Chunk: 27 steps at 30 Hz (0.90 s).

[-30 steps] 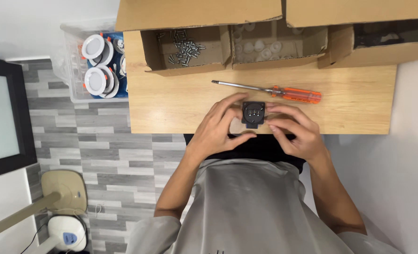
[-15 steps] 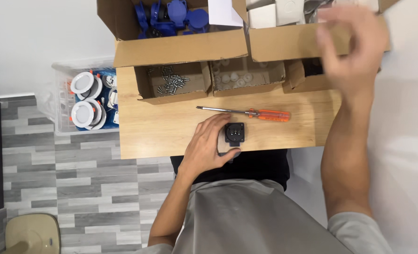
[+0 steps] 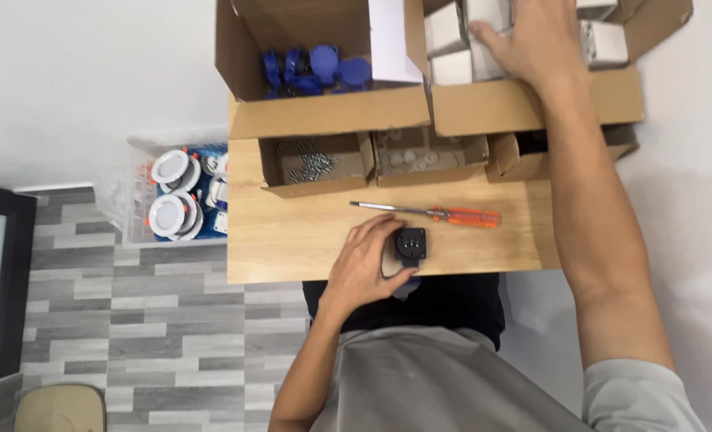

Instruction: The person assembles a small electrical component by inserting a white plastic piece into a blue housing, then uses a screwdriver to tighten screws on the blue housing. They repeat the process with another component, inserting a black piece into a blue housing and securing it with screws.

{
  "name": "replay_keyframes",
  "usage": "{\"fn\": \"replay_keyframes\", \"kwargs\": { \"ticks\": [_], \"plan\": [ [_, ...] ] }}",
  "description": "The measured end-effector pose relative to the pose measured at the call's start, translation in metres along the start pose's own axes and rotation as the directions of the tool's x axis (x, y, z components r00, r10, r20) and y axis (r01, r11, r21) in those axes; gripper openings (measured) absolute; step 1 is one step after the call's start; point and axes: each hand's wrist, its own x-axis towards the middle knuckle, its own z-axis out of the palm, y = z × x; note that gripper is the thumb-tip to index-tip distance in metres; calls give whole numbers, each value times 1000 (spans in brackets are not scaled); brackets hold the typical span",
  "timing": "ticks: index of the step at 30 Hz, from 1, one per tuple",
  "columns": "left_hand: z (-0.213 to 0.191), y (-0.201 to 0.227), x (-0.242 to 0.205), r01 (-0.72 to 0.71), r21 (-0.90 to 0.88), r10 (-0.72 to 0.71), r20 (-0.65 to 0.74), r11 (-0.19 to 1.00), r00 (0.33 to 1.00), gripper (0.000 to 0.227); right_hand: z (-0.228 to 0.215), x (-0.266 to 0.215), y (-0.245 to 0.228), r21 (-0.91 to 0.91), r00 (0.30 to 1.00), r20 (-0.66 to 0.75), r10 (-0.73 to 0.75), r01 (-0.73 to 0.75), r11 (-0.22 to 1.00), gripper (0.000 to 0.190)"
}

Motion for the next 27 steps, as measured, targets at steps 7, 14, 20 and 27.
{"fn": "replay_keyframes", "kwargs": {
  "ticks": [7, 14, 20, 27],
  "plan": [
    [3, 0, -2, 25, -11, -25, 23, 1000, 999, 69, 8, -7, 13, 138, 985, -153, -82, 103, 985, 49],
    [-1, 2, -2, 77, -159, -79, -6, 984, 997, 64, 1, -51, 8, 169, 916, -371, -151, 226, 959, 49],
    [-1, -9, -5, -34, -642, -79, -147, 766, 986, 63, -47, -117, -77, 382, 865, -424, -269, 440, 813, 38],
    [-7, -22, -22, -30, -811, -184, -169, 585, 968, 68, 3, -198, -91, 534, 902, -338, -270, 420, 734, 24]
  ]
}}
